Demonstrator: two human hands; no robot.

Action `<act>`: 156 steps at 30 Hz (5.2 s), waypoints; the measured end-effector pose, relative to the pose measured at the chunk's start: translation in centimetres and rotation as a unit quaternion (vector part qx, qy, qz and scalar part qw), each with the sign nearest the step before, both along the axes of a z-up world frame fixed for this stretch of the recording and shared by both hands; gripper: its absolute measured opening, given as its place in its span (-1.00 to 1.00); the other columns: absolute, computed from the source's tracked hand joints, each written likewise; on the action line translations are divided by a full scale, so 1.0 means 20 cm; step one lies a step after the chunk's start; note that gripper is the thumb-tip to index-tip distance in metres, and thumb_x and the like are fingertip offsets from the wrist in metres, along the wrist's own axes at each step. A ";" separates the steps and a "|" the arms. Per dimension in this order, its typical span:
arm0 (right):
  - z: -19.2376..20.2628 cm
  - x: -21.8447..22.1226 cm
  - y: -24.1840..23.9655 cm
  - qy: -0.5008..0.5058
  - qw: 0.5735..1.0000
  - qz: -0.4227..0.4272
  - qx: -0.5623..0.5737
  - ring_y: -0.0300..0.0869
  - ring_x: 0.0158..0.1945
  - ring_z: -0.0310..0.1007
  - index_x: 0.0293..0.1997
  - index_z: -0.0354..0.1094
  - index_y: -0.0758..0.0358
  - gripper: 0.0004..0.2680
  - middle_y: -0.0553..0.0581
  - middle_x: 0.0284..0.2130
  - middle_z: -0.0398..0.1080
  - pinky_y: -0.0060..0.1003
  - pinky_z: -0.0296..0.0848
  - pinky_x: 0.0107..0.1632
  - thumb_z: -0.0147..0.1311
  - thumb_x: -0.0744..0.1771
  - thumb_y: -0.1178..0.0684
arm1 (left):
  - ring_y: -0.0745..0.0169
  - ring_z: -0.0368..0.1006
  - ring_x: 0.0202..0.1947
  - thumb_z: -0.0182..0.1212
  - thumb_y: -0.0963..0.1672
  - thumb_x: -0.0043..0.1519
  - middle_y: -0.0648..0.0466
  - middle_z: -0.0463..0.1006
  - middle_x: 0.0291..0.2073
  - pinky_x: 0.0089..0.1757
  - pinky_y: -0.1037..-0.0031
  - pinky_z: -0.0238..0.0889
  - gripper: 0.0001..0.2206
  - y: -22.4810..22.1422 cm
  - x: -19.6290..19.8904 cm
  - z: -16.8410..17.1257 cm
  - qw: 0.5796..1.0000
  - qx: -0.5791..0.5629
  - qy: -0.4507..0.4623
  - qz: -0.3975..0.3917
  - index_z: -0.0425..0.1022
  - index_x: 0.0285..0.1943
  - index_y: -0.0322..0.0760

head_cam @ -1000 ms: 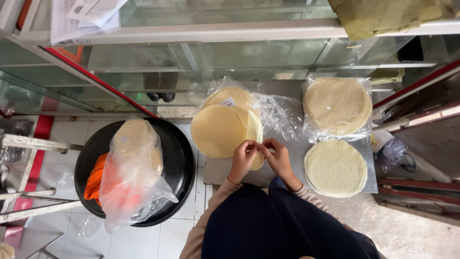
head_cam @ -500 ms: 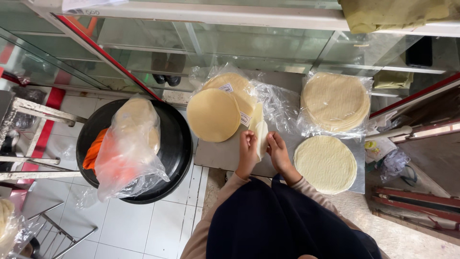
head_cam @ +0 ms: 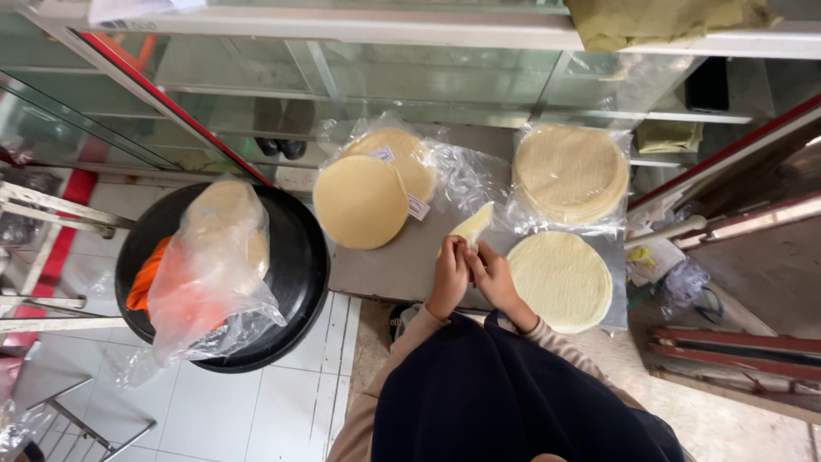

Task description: The person unwraps thin circular flatbreads from plastic wrap and separates the layers by hand on a metal counter.

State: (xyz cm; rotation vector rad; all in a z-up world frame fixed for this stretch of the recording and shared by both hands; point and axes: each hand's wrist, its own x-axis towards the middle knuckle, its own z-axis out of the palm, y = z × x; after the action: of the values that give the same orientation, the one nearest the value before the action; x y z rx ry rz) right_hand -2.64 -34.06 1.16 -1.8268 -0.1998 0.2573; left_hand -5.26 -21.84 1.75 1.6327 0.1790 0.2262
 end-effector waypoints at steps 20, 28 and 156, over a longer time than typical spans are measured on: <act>-0.30 0.05 -0.28 0.196 0.900 0.006 0.391 -0.25 -0.01 0.48 -0.02 0.39 0.41 -0.85 0.13 -0.11 0.49 -0.38 0.45 0.09 -0.10 0.43 0.16 | 0.55 0.01 -0.42 0.09 -0.08 0.46 0.32 0.15 -0.49 -0.37 0.58 -0.07 -0.69 0.17 -0.08 -0.12 0.985 -0.138 -0.032 -0.103 0.34 -0.34 -0.33; -0.15 0.03 -0.17 0.132 0.964 -0.104 0.204 -0.33 -0.29 0.28 -0.10 0.38 0.37 -0.83 0.07 -0.33 0.36 -0.41 0.31 -0.22 -0.08 0.44 0.07 | 0.48 0.14 -0.45 0.01 -0.07 0.40 0.23 0.30 -0.51 -0.35 0.54 0.09 -0.74 0.06 -0.09 -0.14 0.993 -0.090 0.000 -0.081 0.44 -0.24 -0.36; -0.30 0.03 -0.41 -0.060 0.917 -0.331 -0.214 0.07 0.01 0.44 0.30 0.22 0.10 -0.49 0.30 0.07 0.31 -0.08 0.46 0.03 0.32 0.21 0.14 | -0.26 0.16 0.21 0.53 -0.18 -0.15 -0.18 0.32 0.17 0.16 0.03 0.04 -0.26 0.08 0.51 -0.10 0.850 0.407 -0.099 -0.319 0.31 0.29 -0.17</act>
State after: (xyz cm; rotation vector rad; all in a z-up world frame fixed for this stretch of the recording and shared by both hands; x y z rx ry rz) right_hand -2.07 -42.22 -4.87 -2.2289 0.4275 -0.3162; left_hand 4.93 -20.17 -0.25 2.3867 -0.7144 -0.0686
